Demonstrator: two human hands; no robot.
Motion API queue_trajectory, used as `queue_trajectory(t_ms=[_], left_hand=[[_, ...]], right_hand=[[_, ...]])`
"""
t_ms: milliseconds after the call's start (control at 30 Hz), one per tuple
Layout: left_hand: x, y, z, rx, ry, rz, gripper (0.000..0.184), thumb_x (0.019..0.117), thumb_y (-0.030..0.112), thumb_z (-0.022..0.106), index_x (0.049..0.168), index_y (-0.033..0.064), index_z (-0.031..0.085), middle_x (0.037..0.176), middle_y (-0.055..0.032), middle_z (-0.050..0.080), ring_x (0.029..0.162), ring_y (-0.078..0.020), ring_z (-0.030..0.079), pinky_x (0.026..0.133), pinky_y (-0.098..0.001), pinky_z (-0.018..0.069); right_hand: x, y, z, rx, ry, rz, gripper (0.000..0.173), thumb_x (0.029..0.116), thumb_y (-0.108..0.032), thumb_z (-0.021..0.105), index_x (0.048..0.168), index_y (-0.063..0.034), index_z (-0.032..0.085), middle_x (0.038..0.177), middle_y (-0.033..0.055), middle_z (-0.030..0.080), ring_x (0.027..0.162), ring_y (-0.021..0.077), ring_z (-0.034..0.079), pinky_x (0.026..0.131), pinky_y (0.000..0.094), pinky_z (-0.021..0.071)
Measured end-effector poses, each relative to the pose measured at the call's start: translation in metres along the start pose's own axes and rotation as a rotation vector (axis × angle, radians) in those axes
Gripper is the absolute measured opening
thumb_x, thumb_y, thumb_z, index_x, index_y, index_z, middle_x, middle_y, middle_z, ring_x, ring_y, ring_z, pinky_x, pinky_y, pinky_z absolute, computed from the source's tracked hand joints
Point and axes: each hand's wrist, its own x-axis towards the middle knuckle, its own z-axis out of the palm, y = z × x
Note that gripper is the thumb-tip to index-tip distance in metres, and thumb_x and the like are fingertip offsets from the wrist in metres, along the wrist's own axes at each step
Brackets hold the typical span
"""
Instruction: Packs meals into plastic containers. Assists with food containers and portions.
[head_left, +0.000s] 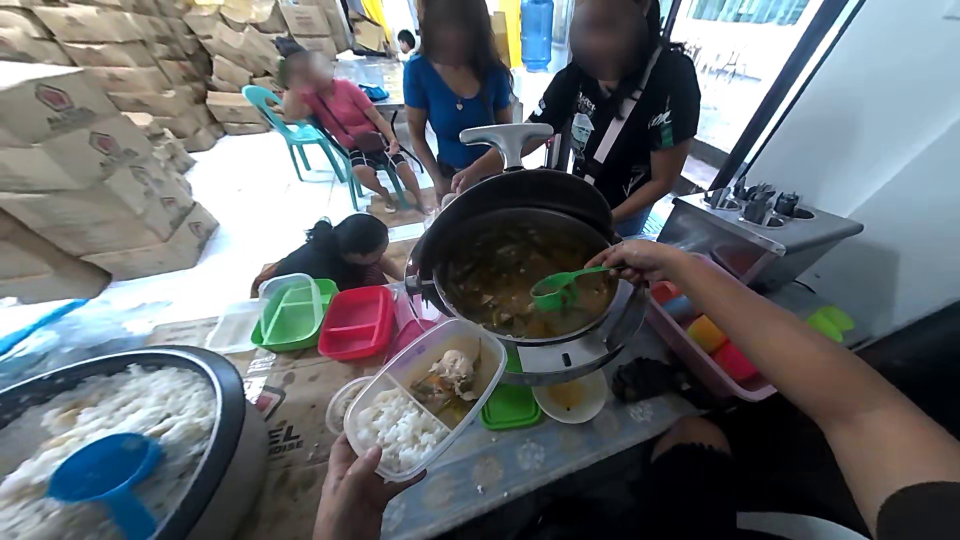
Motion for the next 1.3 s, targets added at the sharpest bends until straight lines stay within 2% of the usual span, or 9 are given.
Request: queue_trajectory(t_ms=[200,433,567,667,733,800,867,1000,1300], left_hand=[[0.005,0.0,0.016,-0.013,-0.03,0.003,0.052,0.0968,0.018,0.037,0.146,0.0104,0.022,0.11,-0.0046,0.064,0.081,-0.0168,0.074,0.058,-0.0342,0.0637],[0.02,0.002,0.045,-0.03,-0.084,0.003,0.052,0.1017,0.019,0.037,0.15,0.0079,0.02,0.114,-0.01,0.063,0.084,-0.0193,0.074,0.063,-0.0346,0.064],[0.027,0.002,0.059,-0.042,-0.127,-0.008,0.046,0.106,0.017,0.034,0.15,0.0086,0.022,0.113,-0.0112,0.064,0.085,-0.0206,0.074,0.065,-0.0348,0.0636],[0.028,0.003,0.068,-0.048,-0.149,-0.012,0.045,0.1065,0.015,0.034,0.15,0.0088,0.024,0.113,-0.0116,0.065,0.084,-0.021,0.074,0.065,-0.0353,0.0636],[0.027,0.002,0.072,-0.051,-0.17,-0.018,0.047,0.1063,0.015,0.035,0.151,0.0088,0.023,0.115,-0.012,0.063,0.086,-0.0214,0.074,0.065,-0.0356,0.0638],[0.025,0.001,0.074,-0.048,-0.193,-0.022,0.049,0.1048,0.015,0.036,0.151,0.0081,0.023,0.117,-0.0127,0.063,0.088,-0.022,0.073,0.066,-0.0365,0.0639],[0.022,0.001,0.076,-0.045,-0.212,-0.019,0.05,0.103,0.016,0.037,0.15,0.0075,0.024,0.116,-0.0122,0.064,0.087,-0.0217,0.074,0.065,-0.0367,0.0641],[0.018,0.0,0.077,-0.048,-0.228,-0.019,0.05,0.1026,0.016,0.037,0.15,0.0078,0.024,0.115,-0.0112,0.065,0.087,-0.0218,0.074,0.065,-0.0372,0.0647],[0.015,0.001,0.078,-0.049,-0.211,0.002,0.052,0.1006,0.017,0.037,0.15,0.0078,0.022,0.115,-0.0097,0.064,0.086,-0.0198,0.074,0.063,-0.0358,0.064]], right_hand=[[-0.009,-0.005,-0.007,-0.04,0.132,-0.367,0.027,0.1066,-0.004,0.044,0.122,-0.0015,0.067,0.076,-0.0016,0.057,0.055,0.0012,0.043,0.053,0.017,0.0378],[-0.044,-0.041,-0.012,-0.038,0.181,-0.56,0.028,0.1061,-0.004,0.043,0.12,-0.0022,0.067,0.09,-0.0026,0.065,0.063,-0.0022,0.05,0.059,0.0152,0.0425],[-0.067,-0.058,-0.008,-0.04,0.132,-0.601,0.027,0.1051,-0.003,0.043,0.117,-0.0034,0.068,0.082,-0.0058,0.062,0.06,-0.0027,0.047,0.056,0.0139,0.0403],[-0.077,-0.06,0.003,-0.083,0.087,-0.652,0.02,0.1006,-0.004,0.054,0.114,-0.002,0.069,0.08,-0.0051,0.064,0.06,-0.0042,0.049,0.056,0.0136,0.0415],[-0.083,-0.056,0.014,-0.182,0.092,-0.711,0.02,0.0976,-0.005,0.061,0.115,-0.002,0.07,0.097,0.0018,0.071,0.08,0.0006,0.063,0.075,0.0209,0.0531],[-0.087,-0.049,0.031,-0.406,0.188,-0.848,0.021,0.0966,-0.007,0.065,0.116,-0.0038,0.072,0.105,0.0078,0.072,0.092,0.0108,0.067,0.085,0.0339,0.0549],[-0.088,-0.039,0.047,-0.739,0.358,-1.083,0.023,0.0946,-0.011,0.066,0.115,-0.0066,0.075,0.095,0.0109,0.069,0.087,0.0236,0.067,0.078,0.0449,0.0562],[-0.097,-0.025,0.069,-1.144,0.608,-1.448,0.024,0.0909,-0.008,0.061,0.108,-0.0104,0.078,0.079,0.0093,0.065,0.07,0.0283,0.061,0.059,0.041,0.046],[-0.111,-0.005,0.079,-1.189,0.849,-1.598,0.026,0.0926,-0.007,0.06,0.111,-0.0125,0.077,0.081,0.008,0.067,0.071,0.0252,0.059,0.062,0.0371,0.0423]])
